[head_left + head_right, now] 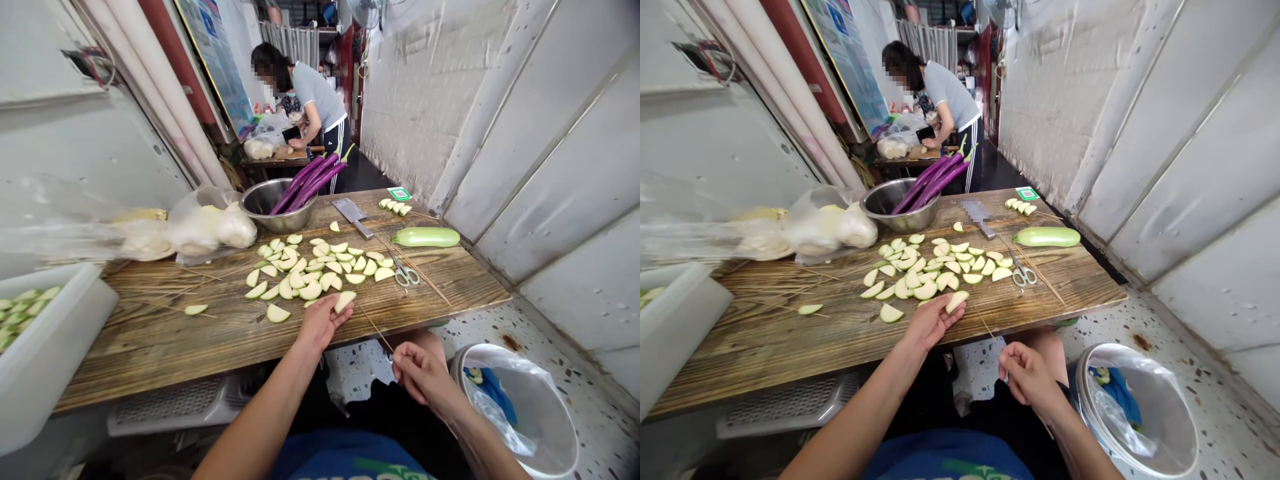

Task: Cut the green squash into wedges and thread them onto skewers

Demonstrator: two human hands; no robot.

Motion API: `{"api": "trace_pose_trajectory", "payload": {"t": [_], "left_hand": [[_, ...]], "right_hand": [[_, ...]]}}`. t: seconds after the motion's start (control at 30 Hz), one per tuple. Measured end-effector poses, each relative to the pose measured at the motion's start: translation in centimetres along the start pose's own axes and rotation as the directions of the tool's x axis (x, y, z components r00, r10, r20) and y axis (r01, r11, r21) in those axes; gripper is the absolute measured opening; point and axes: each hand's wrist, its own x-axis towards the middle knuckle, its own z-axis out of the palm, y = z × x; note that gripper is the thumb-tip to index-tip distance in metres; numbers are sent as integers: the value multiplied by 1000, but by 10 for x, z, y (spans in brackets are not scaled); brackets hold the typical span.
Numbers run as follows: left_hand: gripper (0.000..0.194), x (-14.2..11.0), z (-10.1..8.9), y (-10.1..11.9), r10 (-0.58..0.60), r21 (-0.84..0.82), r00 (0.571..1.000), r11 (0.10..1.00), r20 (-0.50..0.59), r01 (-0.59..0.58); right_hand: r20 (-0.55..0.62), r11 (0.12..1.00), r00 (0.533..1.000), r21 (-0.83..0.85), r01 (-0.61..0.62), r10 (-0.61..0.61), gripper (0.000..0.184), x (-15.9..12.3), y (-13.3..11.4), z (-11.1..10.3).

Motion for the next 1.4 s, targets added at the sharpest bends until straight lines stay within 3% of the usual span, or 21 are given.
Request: {"api": "trace_pose_trajectory", "payload": {"t": [0.13,0.4,0.73,1.4], "left_hand": [[9,2,-2,-2,4,11,1000,1000,11,-4],[8,4,-1,-4,10,48,1000,999,4,-10],[9,3,0,-3,4,52,1000,999,-2,-3],[6,-2,1,-2,7,74,1000,997,29,-9]], "right_hand": [[-113,981,984,-153,120,-138,43,-13,4,12],[-87,827,926,-485,283,-367,35,-25,-16,18],[-63,789,926,-547,279,-372,36,-24,-13,18],[-53,795,946,-558,237,-320,39,-18,-9,19]]}}
